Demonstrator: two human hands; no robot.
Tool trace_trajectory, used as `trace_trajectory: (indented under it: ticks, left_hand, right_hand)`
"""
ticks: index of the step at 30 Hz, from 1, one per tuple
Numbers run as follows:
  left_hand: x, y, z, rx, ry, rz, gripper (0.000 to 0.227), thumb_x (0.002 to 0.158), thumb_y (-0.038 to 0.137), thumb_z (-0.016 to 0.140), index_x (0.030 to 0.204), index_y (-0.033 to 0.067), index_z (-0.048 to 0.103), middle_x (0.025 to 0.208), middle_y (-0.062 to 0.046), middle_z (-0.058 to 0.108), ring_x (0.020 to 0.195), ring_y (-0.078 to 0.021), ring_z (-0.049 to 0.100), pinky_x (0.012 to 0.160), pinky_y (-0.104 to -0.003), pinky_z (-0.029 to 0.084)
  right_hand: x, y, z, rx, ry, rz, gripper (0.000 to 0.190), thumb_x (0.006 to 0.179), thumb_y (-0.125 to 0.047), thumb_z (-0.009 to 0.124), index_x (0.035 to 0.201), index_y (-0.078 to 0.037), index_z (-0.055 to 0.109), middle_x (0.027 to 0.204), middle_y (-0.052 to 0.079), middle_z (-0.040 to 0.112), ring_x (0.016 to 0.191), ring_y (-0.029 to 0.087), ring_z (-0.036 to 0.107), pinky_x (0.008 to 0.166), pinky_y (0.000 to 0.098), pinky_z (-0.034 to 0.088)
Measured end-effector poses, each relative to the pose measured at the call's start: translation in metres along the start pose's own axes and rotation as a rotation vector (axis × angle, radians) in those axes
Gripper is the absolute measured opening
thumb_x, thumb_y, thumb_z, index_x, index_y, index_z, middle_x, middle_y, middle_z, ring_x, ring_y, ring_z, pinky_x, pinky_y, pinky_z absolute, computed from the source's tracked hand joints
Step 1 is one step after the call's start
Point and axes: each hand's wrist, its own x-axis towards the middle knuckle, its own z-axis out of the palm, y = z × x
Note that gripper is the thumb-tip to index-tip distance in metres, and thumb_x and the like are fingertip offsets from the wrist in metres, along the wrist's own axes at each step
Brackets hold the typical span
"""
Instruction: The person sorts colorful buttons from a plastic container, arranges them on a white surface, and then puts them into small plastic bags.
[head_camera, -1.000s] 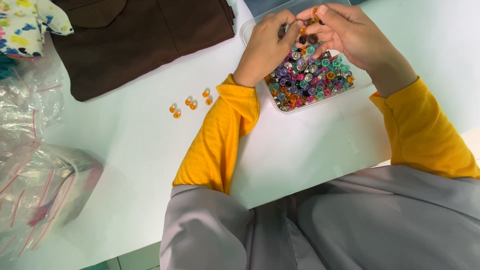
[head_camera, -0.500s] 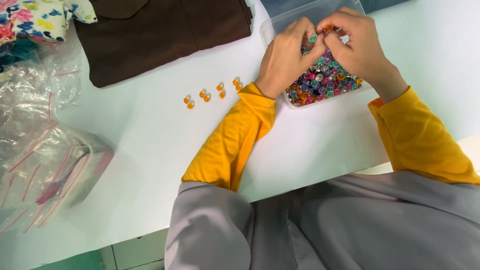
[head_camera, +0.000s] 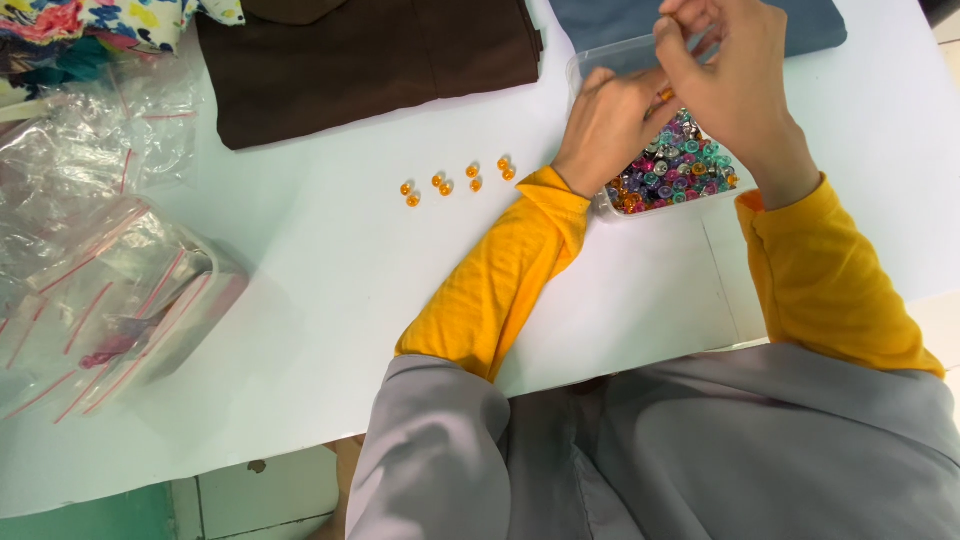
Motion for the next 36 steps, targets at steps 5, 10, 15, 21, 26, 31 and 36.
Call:
trace_trajectory:
  ticks: [5, 10, 15, 21, 26, 31, 36]
  left_hand:
    - [-0.011, -0.034, -0.038, -0.196, 0.218, -0.039, 0.015, 0.100, 0.014, 0.059, 0.115, 0.0155, 0.054, 0.099, 0.002, 0.066, 0.082, -0.0196, 0.068, 0.082, -0.035, 0.055]
    - [-0.057, -0.048, -0.158, -0.322, 0.387, -0.208, 0.014, 0.106, 0.019, 0.060, 0.120, 0.0154, 0.061, 0.114, 0.002, 0.073, 0.100, -0.0112, 0.078, 0.088, -0.023, 0.062]
    - [-0.139, -0.082, -0.251, -0.227, 0.319, -0.392, 0.013, 0.104, 0.018, 0.060, 0.105, 0.0056, 0.065, 0.106, -0.009, 0.060, 0.084, -0.0198, 0.080, 0.075, -0.024, 0.062]
    - [-0.200, -0.122, -0.282, -0.203, 0.009, -0.519, 0.006, 0.100, 0.020, 0.070, 0.099, 0.0151, 0.074, 0.094, 0.007, 0.074, 0.078, -0.0043, 0.058, 0.073, -0.022, 0.047]
    - [-0.204, -0.114, -0.268, -0.166, -0.048, -0.501, 0.010, 0.095, 0.020, 0.074, 0.101, 0.0124, 0.071, 0.091, 0.004, 0.073, 0.078, -0.0074, 0.065, 0.078, -0.023, 0.054]
    - [-0.203, -0.109, -0.257, -0.058, 0.025, -0.456, 0.018, 0.090, 0.018, 0.079, 0.096, 0.0123, 0.063, 0.077, 0.004, 0.068, 0.062, -0.0088, 0.063, 0.068, -0.023, 0.054]
    - [-0.206, -0.106, -0.248, 0.010, 0.071, -0.502, 0.018, 0.091, 0.027, 0.079, 0.089, 0.0197, 0.063, 0.072, 0.016, 0.064, 0.058, -0.0032, 0.061, 0.090, -0.029, 0.043]
  right_hand:
    - [0.030, -0.065, 0.020, 0.082, 0.044, -0.090, 0.008, 0.113, 0.005, 0.068, 0.108, 0.002, 0.064, 0.098, 0.009, 0.067, 0.091, 0.022, 0.067, 0.074, 0.0332, 0.053]
    - [0.053, -0.139, 0.066, 0.147, 0.081, -0.219, 0.002, 0.107, 0.003, 0.072, 0.106, 0.001, 0.071, 0.091, 0.008, 0.066, 0.084, 0.020, 0.063, 0.070, 0.0330, 0.049]
    - [0.059, -0.192, 0.132, 0.283, -0.185, -0.064, 0.014, 0.093, -0.009, 0.070, 0.106, -0.011, 0.063, 0.091, 0.001, 0.072, 0.078, 0.016, 0.066, 0.073, 0.0324, 0.052]
    - [0.064, -0.171, 0.210, 0.043, -0.608, 0.136, 0.006, 0.093, -0.026, 0.070, 0.091, -0.023, 0.075, 0.096, -0.006, 0.077, 0.080, 0.019, 0.069, 0.063, 0.0397, 0.050]
    - [0.067, -0.167, 0.221, -0.029, -0.808, 0.228, 0.012, 0.092, -0.027, 0.067, 0.091, -0.023, 0.078, 0.094, -0.007, 0.078, 0.071, 0.019, 0.069, 0.063, 0.0363, 0.050]
    - [0.072, -0.188, 0.206, 0.011, -0.980, 0.401, 0.018, 0.088, -0.018, 0.060, 0.089, -0.021, 0.078, 0.073, -0.005, 0.076, 0.056, 0.016, 0.061, 0.052, 0.0296, 0.053]
    - [0.073, -0.190, 0.210, 0.035, -1.023, 0.369, 0.014, 0.087, -0.018, 0.064, 0.087, -0.020, 0.078, 0.080, -0.007, 0.076, 0.065, 0.011, 0.070, 0.052, 0.0286, 0.051]
